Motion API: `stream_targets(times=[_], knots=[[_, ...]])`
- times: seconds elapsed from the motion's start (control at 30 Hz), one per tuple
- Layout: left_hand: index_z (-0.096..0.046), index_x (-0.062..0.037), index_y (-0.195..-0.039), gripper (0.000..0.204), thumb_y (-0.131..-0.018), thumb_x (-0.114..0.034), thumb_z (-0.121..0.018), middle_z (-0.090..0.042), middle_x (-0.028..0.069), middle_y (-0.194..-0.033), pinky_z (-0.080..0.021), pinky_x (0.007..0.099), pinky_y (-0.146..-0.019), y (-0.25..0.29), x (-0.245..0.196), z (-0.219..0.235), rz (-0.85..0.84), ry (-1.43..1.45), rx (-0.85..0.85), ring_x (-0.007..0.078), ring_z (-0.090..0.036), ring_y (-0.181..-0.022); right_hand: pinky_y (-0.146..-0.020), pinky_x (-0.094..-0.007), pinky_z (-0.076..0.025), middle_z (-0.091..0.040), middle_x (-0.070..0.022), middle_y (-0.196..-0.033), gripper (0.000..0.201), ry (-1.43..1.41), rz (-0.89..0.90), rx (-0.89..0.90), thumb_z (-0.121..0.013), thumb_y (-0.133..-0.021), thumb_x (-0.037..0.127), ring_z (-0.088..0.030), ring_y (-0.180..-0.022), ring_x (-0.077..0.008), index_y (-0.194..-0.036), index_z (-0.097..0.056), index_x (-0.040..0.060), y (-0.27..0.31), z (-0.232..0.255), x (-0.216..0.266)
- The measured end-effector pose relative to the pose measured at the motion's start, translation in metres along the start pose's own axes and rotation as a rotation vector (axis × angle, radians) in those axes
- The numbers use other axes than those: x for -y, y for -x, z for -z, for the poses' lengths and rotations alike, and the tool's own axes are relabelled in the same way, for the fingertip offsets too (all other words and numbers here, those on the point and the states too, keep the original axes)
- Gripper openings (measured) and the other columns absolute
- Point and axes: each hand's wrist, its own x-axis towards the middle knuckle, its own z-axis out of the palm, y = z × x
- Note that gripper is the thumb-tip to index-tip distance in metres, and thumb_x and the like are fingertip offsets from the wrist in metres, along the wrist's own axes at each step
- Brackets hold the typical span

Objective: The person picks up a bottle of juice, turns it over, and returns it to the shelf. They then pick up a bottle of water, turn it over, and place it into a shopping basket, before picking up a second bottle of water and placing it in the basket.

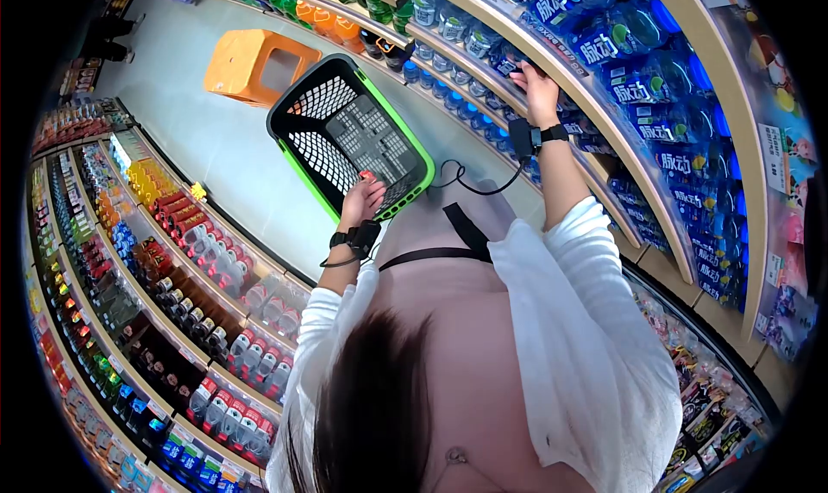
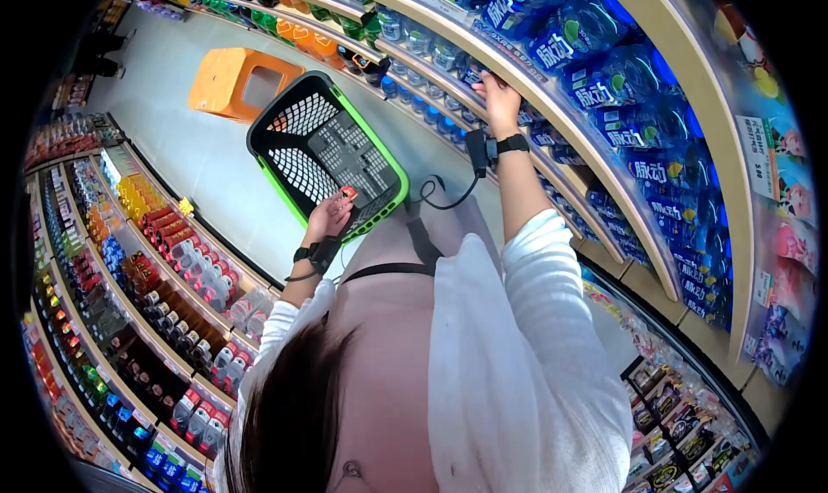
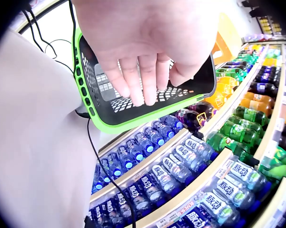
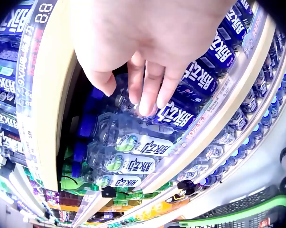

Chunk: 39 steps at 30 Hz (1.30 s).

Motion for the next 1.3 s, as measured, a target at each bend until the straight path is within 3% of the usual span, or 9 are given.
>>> stream_targets(times=[0.3, 0.43, 0.53, 0.83, 0.9, 1.07, 1.2, 1.27, 1.3], knots=[[-0.041, 0.0003, -0.12, 0.036, -0.09, -0.02, -0.039, -0.055, 0.0109, -0.106, -0.046, 0.0287, -0.078, 0.007, 0.003, -0.001, -0.005, 0.014, -0.052, 0.0193, -0.055, -0.093, -0.062, -0.0225, -0.051, -0.062, -0.0125, -0.093, 0.022, -0.034, -0.019, 0.079, -0.054, -0.086, 0.011, -0.063, -0.07, -0.0161, -0.103, -0.054, -0.003, -0.005, -0.005, 0.0], [-0.041, -0.0001, -0.121, 0.037, -0.09, -0.02, -0.039, -0.055, 0.011, -0.106, -0.046, 0.0279, -0.076, 0.006, 0.004, 0.001, -0.016, 0.026, -0.056, 0.0187, -0.056, -0.091, -0.061, -0.0231, -0.052, -0.061, -0.0138, -0.095, 0.046, -0.013, -0.057, 0.087, -0.053, -0.086, 0.01, -0.063, -0.07, -0.0164, -0.127, -0.033, -0.0011, 0.009, -0.005, 0.0], [-0.041, -0.0002, -0.121, 0.037, -0.089, -0.019, -0.039, -0.055, 0.0111, -0.106, -0.047, 0.0271, -0.074, 0.007, 0.006, 0.002, -0.014, 0.036, -0.041, 0.0181, -0.056, -0.089, -0.056, -0.0223, -0.051, -0.062, -0.0122, -0.088, 0.048, -0.132, -0.116, 0.062, -0.053, -0.085, 0.008, -0.063, -0.066, -0.0162, -0.127, -0.032, -0.0016, 0.018, -0.004, -0.005], [-0.054, -0.0066, -0.095, 0.024, -0.087, -0.029, -0.049, -0.06, 0.0054, -0.084, -0.046, 0.026, -0.058, -0.009, 0.013, 0.016, -0.055, 0.102, 0.001, 0.0152, -0.058, -0.071, -0.065, -0.0263, -0.052, -0.06, -0.0174, -0.097, 0.065, -0.282, -0.226, 0.123, -0.056, -0.084, 0.011, -0.063, -0.075, -0.0214, -0.136, -0.018, 0.0044, 0.024, 0.016, -0.034], [-0.055, -0.0066, -0.09, 0.025, -0.084, -0.031, -0.051, -0.061, 0.0037, -0.081, -0.046, 0.0249, -0.052, -0.003, 0.005, 0.02, -0.012, 0.122, 0.001, 0.0129, -0.058, -0.065, -0.066, -0.0282, -0.052, -0.06, -0.0158, -0.098, 0.064, -0.34, -0.328, 0.162, -0.055, -0.084, 0.014, -0.063, -0.076, -0.0222, -0.137, -0.019, 0.0072, 0.019, 0.022, -0.045], [-0.051, -0.0081, -0.1, 0.021, -0.088, -0.025, -0.045, -0.059, 0.0035, -0.094, -0.045, 0.0248, -0.072, 0.02, -0.01, 0.033, -0.129, 0.044, -0.12, 0.0134, -0.057, -0.085, -0.062, -0.0348, -0.053, -0.06, -0.0134, -0.094, 0.053, -0.333, -0.443, 0.11, -0.05, -0.086, 0.013, -0.063, -0.073, -0.0246, -0.132, -0.026, 0.0145, 0.016, 0.019, -0.051], [-0.05, -0.0041, -0.103, 0.022, -0.089, -0.019, -0.041, -0.06, 0.0063, -0.093, -0.046, 0.0261, -0.072, -0.02, 0.012, 0.086, -0.194, 0.215, 0.039, 0.0144, -0.059, -0.083, -0.071, -0.0359, -0.051, -0.06, -0.0102, -0.095, 0.036, -0.338, -0.478, 0.048, -0.052, -0.085, 0.019, -0.061, -0.078, -0.0236, -0.118, -0.041, 0.0108, 0.012, 0.018, -0.055], [-0.05, -0.003, -0.099, 0.021, -0.089, -0.02, -0.042, -0.06, 0.0075, -0.092, -0.047, 0.0262, -0.068, 0.038, -0.012, 0.061, -0.179, 0.205, -0.139, 0.014, -0.058, -0.076, -0.076, -0.0348, -0.05, -0.059, -0.0103, -0.096, 0.027, -0.404, -0.541, 0.113, -0.052, -0.084, 0.02, -0.06, -0.083, -0.0229, -0.108, -0.049, 0.0063, 0.005, 0.025, -0.057], [-0.05, -0.0031, -0.099, 0.021, -0.089, -0.021, -0.043, -0.06, 0.0072, -0.092, -0.047, 0.0263, -0.068, 0.036, -0.008, 0.069, -0.199, 0.224, -0.087, 0.0137, -0.057, -0.074, -0.077, -0.0342, -0.049, -0.059, -0.0103, -0.095, 0.025, -0.414, -0.526, 0.115, -0.053, -0.084, 0.021, -0.06, -0.084, -0.0225, -0.103, -0.051, 0.0049, 0.003, 0.026, -0.056]])
